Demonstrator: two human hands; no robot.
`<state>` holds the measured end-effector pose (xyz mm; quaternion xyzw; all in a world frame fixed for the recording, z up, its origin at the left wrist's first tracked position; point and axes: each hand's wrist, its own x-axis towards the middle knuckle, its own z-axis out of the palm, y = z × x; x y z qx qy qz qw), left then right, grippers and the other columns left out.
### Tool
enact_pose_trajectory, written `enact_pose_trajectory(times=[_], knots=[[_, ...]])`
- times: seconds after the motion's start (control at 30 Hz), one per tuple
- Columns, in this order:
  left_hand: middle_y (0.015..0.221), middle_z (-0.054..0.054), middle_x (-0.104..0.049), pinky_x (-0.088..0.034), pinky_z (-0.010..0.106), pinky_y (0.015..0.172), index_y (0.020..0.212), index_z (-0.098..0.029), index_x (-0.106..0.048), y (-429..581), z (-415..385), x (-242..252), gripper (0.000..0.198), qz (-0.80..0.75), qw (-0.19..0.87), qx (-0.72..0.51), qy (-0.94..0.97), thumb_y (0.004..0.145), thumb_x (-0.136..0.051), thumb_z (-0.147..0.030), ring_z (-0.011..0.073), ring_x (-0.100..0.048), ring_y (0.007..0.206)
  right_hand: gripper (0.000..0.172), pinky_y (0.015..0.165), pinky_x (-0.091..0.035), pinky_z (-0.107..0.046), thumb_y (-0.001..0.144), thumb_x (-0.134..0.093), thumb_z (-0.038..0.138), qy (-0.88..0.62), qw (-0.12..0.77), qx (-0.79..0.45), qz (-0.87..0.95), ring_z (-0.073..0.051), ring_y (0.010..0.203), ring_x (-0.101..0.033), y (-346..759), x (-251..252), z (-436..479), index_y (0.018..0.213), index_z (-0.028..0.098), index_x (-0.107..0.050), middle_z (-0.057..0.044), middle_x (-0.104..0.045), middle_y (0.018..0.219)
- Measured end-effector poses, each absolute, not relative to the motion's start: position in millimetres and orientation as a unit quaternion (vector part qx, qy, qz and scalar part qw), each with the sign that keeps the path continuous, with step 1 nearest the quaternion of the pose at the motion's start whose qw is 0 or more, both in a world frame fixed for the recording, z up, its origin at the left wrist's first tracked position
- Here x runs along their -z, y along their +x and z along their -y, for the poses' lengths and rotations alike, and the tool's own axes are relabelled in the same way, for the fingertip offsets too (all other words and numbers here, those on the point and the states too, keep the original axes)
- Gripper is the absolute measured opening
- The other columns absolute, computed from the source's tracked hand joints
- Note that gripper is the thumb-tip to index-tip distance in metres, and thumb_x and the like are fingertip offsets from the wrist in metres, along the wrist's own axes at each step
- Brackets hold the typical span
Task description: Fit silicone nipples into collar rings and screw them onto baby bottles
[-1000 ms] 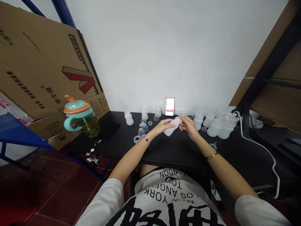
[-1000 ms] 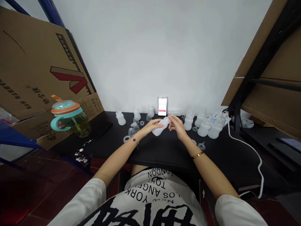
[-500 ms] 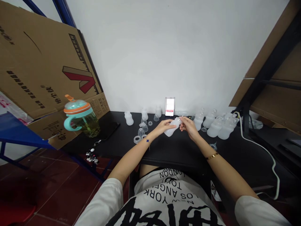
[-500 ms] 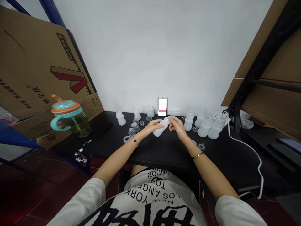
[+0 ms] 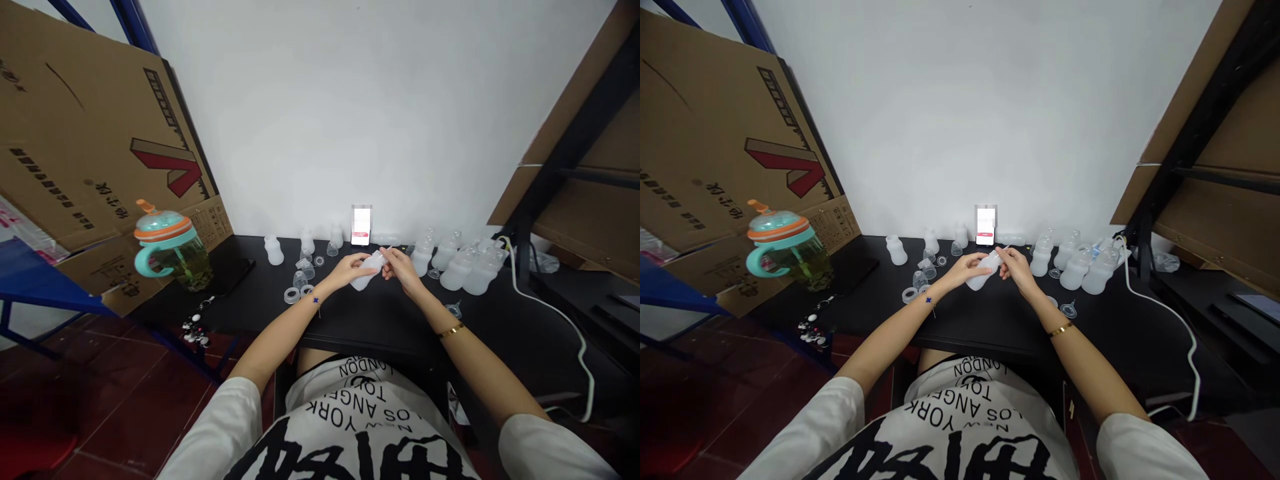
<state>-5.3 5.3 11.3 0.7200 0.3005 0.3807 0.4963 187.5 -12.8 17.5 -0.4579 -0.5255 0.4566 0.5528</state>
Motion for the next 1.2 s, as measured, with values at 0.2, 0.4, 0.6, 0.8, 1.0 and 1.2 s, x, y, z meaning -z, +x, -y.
enact_pose_trajectory(times=[0.2, 0.4, 0.6, 0.8, 1.0, 1.2], knots=[[0.095, 0.007, -0.073, -0.047, 0.031, 0.080, 0.128, -0.015, -0.064, -5.3, -3.5, -11.3, 0.065, -0.321, 0.467, -0.376, 0.733, 0.074, -0.081, -0.047, 0.0211, -0.067, 0.087, 0.052, 0.036, -0.047, -0.018, 0.074, -0.073, 0.071, -0.485, 0.534, -0.452, 0.525, -0.011, 0.042, -0.056, 186.9, -16.7, 13.3, 0.074, 0.022, -0.055, 0.005, -0.053, 0.048], [0.097, 0.008, -0.073, -0.048, 0.033, 0.081, 0.131, -0.016, -0.063, -5.9, 0.3, -12.5, 0.067, -0.323, 0.455, -0.367, 0.744, 0.075, -0.080, -0.048, 0.0222, -0.067, 0.088, 0.047, 0.034, -0.046, -0.019, 0.081, -0.069, 0.067, -0.520, 0.521, -0.417, 0.533, -0.012, 0.040, -0.056, 187.3, -14.1, 11.0, 0.073, 0.022, -0.055, 0.003, -0.055, 0.049], [0.098, 0.009, -0.073, -0.048, 0.033, 0.080, 0.132, -0.016, -0.063, -5.5, -2.5, -10.6, 0.069, -0.319, 0.481, -0.362, 0.732, 0.074, -0.081, -0.048, 0.0223, -0.067, 0.088, 0.034, 0.038, -0.053, -0.021, 0.083, -0.070, 0.057, -0.495, 0.558, -0.412, 0.523, -0.017, 0.066, -0.067, 185.4, -10.8, 9.3, 0.091, 0.024, -0.065, -0.002, -0.068, 0.078], [0.098, 0.008, -0.073, -0.048, 0.030, 0.076, 0.127, -0.016, -0.066, -4.6, -5.9, -12.6, 0.061, -0.285, 0.563, -0.369, 0.682, 0.076, -0.080, -0.047, 0.0205, -0.067, 0.084, 0.034, 0.070, -0.062, -0.027, 0.089, -0.061, 0.054, -0.404, 0.575, -0.476, 0.528, -0.025, 0.118, -0.063, 184.4, -19.9, 19.1, 0.109, 0.027, -0.070, -0.005, -0.071, 0.120], [0.104, 0.010, -0.073, -0.051, 0.034, 0.080, 0.126, -0.017, -0.066, -6.3, -5.8, -14.8, 0.059, -0.288, 0.597, -0.362, 0.656, 0.077, -0.079, -0.048, 0.0205, -0.069, 0.083, 0.035, 0.081, -0.060, -0.035, 0.087, -0.062, 0.051, -0.362, 0.570, -0.508, 0.535, -0.028, 0.121, -0.062, 186.4, -22.2, 20.9, 0.109, 0.026, -0.073, -0.008, -0.072, 0.123], [0.098, 0.008, -0.073, -0.051, 0.034, 0.080, 0.125, -0.017, -0.066, -5.9, -5.6, -14.1, 0.057, -0.296, 0.588, -0.365, 0.658, 0.077, -0.079, -0.046, 0.0203, -0.069, 0.081, 0.031, 0.078, -0.060, -0.033, 0.085, -0.067, 0.048, -0.364, 0.567, -0.510, 0.535, -0.027, 0.118, -0.064, 187.6, -21.9, 20.6, 0.106, 0.026, -0.074, -0.007, -0.074, 0.119]])
